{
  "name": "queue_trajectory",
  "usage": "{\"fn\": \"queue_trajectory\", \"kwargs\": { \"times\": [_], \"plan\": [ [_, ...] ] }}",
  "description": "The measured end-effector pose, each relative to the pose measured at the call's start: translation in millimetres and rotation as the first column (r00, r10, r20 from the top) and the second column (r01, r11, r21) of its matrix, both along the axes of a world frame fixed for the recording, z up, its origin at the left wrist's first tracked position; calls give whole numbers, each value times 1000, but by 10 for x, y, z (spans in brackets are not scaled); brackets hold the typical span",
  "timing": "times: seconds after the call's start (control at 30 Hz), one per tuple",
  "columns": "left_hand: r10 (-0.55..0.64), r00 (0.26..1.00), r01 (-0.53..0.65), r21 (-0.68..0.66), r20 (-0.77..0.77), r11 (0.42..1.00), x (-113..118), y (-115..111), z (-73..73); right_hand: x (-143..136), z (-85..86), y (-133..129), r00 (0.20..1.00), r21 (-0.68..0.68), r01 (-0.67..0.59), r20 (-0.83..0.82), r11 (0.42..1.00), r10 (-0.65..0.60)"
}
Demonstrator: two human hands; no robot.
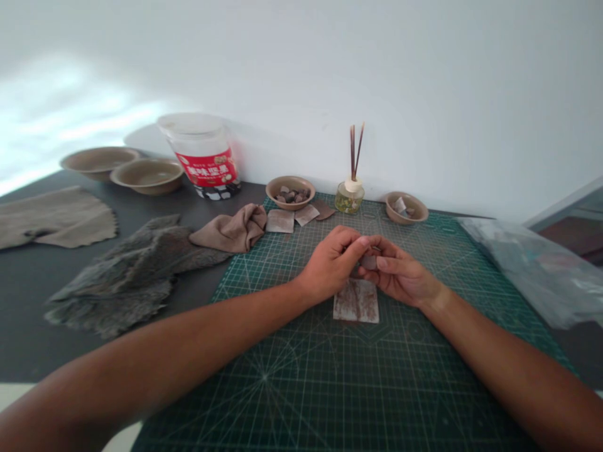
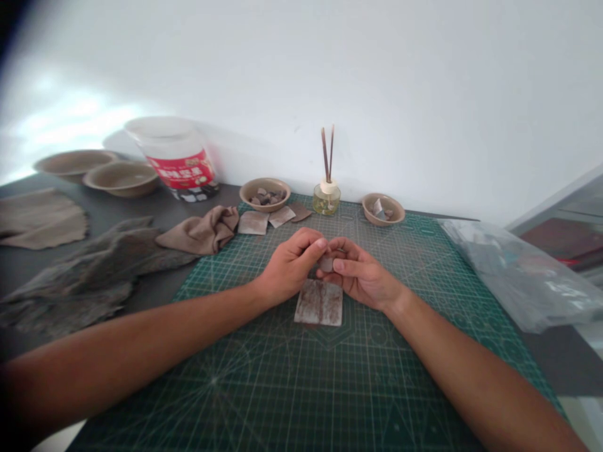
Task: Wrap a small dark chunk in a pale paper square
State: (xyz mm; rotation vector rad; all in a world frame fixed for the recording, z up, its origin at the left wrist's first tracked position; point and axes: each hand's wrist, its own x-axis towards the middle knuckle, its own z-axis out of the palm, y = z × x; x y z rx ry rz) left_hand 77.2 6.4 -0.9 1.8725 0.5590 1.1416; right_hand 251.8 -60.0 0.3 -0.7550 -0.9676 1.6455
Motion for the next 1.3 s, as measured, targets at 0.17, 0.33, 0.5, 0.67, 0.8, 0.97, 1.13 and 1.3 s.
{"fn": "queue_trajectory", "kwargs": {
  "times": [0.17, 0.33, 0.5, 0.67, 0.8, 0.97, 1.13, 1.3],
  "plan": [
    [-10, 1000, 9, 78, 14, 997, -27, 32, -40, 46, 17, -24, 999, -11, 37, 0, 999, -37],
    [-76, 997, 70, 169, 33, 983, -117, -5, 4, 67, 22, -57, 998, 3, 59, 9, 998, -59],
    [-89, 995, 96, 290, -37, 952, -194, -41, 36, 63, 18, -79, 995, 20, 103, 12, 995, -103],
    [-8, 999, 23, 473, -34, 881, -195, -53, 7, 43, 6, -97, 992, 31, 122, -18, 992, -121],
    [76, 996, -32, 587, -50, 809, -181, -56, 9, 8, 2, -115, 987, 10, 159, -38, 987, -158],
    [185, 982, -125, 639, -28, 759, -175, -65, 13, -32, 0, -112, 982, 26, 186, -47, 982, -185],
    [196, 981, -136, 673, -14, 727, -167, -67, 11, -52, -2, -105, 975, 35, 218, -47, 975, -216],
    [175, 984, -107, 670, -35, 735, -142, -56, -4, -72, 12, -91, 968, 34, 248, -39, 968, -247]
  ]
}}
